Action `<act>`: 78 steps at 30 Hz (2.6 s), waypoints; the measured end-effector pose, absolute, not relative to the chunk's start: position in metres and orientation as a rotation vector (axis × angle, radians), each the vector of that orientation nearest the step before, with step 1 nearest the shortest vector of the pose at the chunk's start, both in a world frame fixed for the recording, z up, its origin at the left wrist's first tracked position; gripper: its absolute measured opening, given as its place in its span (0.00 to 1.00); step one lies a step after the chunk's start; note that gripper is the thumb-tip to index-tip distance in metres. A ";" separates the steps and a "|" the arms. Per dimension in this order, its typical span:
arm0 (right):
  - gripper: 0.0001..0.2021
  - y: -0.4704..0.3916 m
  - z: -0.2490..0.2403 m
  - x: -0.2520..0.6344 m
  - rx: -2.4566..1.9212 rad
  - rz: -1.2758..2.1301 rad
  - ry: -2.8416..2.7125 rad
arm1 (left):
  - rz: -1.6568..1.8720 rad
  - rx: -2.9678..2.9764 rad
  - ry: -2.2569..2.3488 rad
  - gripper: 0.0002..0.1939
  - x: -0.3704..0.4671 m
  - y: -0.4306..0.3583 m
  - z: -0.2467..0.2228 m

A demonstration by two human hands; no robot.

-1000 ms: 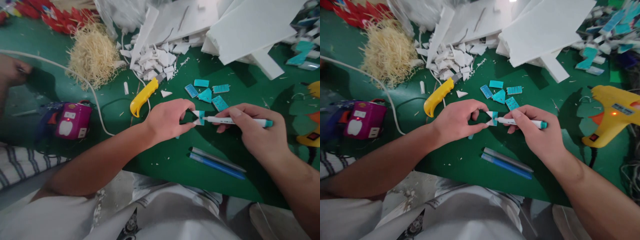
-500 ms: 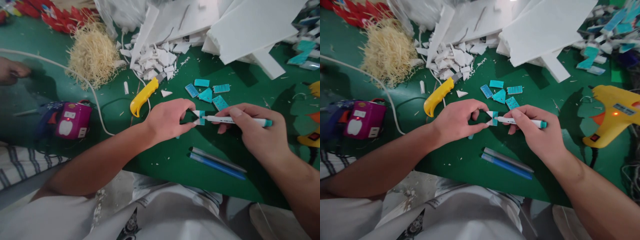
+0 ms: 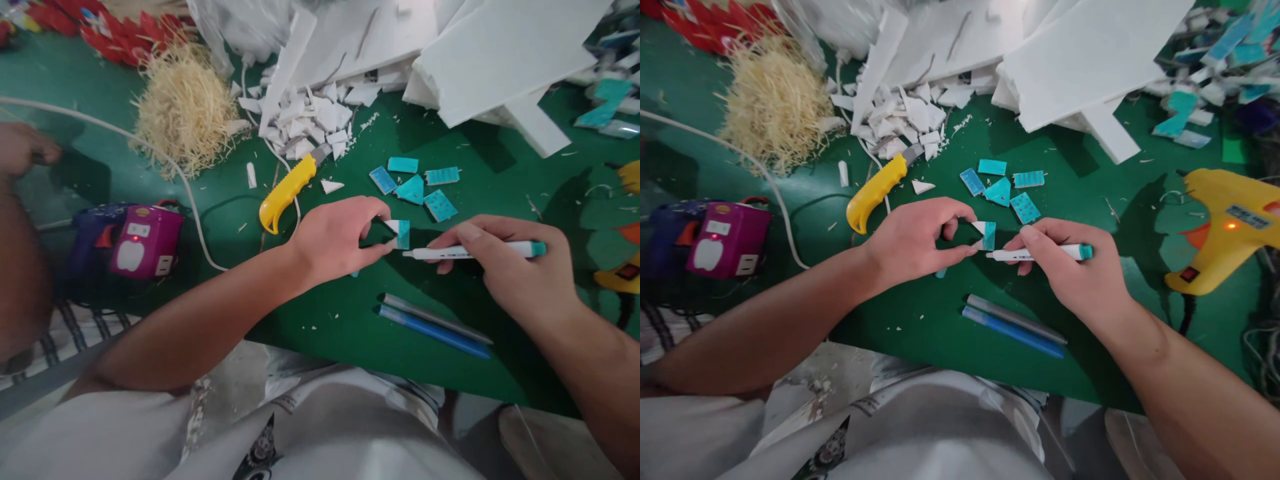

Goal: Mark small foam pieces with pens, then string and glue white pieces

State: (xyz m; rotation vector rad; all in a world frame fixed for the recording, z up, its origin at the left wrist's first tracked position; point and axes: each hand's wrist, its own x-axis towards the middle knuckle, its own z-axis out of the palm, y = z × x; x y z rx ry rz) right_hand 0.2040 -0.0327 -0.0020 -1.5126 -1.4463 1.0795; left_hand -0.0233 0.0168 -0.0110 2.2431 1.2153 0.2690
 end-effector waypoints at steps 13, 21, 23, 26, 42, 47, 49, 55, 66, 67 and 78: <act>0.18 -0.030 0.008 0.201 -1.575 1.100 -1.428 | 0.247 2.235 1.230 0.17 -0.022 0.016 -0.011; 0.17 -0.031 0.004 0.203 -1.577 1.092 -1.442 | 0.268 2.242 1.237 0.16 -0.021 0.016 -0.012; 0.18 -0.031 0.005 0.203 -1.544 1.112 -1.437 | 0.262 2.238 1.241 0.17 -0.021 0.016 -0.012; 0.16 -0.031 0.007 0.202 -1.562 1.074 -1.421 | 0.237 2.230 1.255 0.18 -0.020 0.016 -0.011; 0.17 -0.029 0.010 0.200 -1.560 1.077 -1.408 | 0.276 2.194 1.243 0.19 -0.019 0.017 -0.009; 0.13 -0.031 0.010 0.198 -1.581 1.064 -1.386 | 0.295 2.183 1.212 0.14 -0.020 0.019 -0.012; 0.13 -0.031 0.010 0.198 -1.580 1.064 -1.389 | 0.287 2.210 1.207 0.12 -0.019 0.020 -0.012; 0.12 -0.031 0.008 0.199 -1.568 1.059 -1.400 | 0.286 2.237 1.199 0.07 -0.017 0.022 -0.013; 0.14 -0.031 0.004 0.200 -1.556 1.020 -1.410 | 0.423 2.252 1.176 0.04 -0.016 0.020 -0.020; 0.13 -0.031 0.005 0.199 -1.560 1.018 -1.415 | 0.421 2.247 1.179 0.04 -0.016 0.020 -0.020; 0.13 -0.032 0.005 0.201 -1.581 1.059 -1.429 | 0.457 2.243 1.162 0.03 -0.018 0.019 -0.021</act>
